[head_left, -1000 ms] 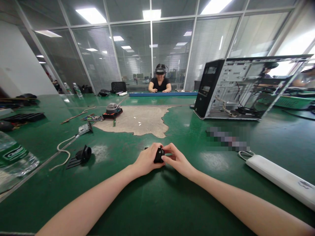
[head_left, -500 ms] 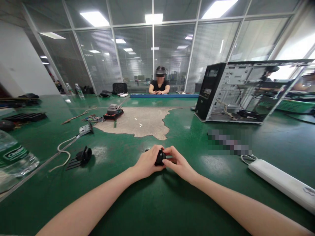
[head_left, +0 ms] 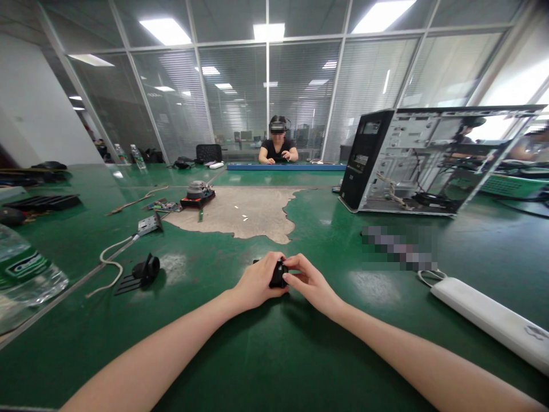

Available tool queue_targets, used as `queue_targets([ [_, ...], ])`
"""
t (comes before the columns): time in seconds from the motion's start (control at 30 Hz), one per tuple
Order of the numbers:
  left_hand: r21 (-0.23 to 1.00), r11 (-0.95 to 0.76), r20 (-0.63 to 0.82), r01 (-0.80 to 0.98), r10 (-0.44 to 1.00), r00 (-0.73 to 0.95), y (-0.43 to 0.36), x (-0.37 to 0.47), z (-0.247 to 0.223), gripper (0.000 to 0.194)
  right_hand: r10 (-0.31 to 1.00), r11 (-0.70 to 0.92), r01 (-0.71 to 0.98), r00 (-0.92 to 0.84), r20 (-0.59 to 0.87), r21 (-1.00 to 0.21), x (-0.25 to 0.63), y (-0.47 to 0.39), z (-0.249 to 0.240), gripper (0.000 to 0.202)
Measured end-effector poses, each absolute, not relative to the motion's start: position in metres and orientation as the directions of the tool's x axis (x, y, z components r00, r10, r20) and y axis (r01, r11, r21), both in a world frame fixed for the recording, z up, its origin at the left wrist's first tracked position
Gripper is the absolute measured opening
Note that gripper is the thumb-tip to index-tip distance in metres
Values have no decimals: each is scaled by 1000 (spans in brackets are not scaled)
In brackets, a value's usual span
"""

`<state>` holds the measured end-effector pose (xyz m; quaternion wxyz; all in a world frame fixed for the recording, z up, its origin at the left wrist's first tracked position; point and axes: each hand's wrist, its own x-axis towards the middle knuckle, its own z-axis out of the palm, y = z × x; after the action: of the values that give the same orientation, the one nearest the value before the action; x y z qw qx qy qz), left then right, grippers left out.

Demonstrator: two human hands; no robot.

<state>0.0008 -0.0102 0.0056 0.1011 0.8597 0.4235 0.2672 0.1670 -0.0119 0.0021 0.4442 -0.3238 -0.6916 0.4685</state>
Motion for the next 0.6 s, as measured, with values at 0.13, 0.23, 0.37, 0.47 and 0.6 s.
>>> queue_targets([
  [0.13, 393, -618, 366, 681, 785, 501, -11, 1, 6, 55, 881, 315, 34, -382, 279, -948, 166, -9, 0, 16],
  [0.23, 392, -623, 367, 677, 781, 505, -10, 1, 6, 55, 899, 260, 64, -381, 218, -963, 166, -8, -1, 21],
  [0.37, 392, -624, 365, 676, 780, 508, -9, 1, 6, 55, 870, 282, 54, -436, 232, -958, 168, -12, 1, 22],
  [0.47, 390, -618, 360, 682, 784, 505, -9, 1, 5, 56, 855, 327, 18, -431, 288, -945, 169, -14, 4, 20],
  [0.6, 395, -613, 354, 684, 789, 502, -9, 1, 5, 57, 886, 283, 25, -390, 251, -959, 167, -11, 2, 18],
])
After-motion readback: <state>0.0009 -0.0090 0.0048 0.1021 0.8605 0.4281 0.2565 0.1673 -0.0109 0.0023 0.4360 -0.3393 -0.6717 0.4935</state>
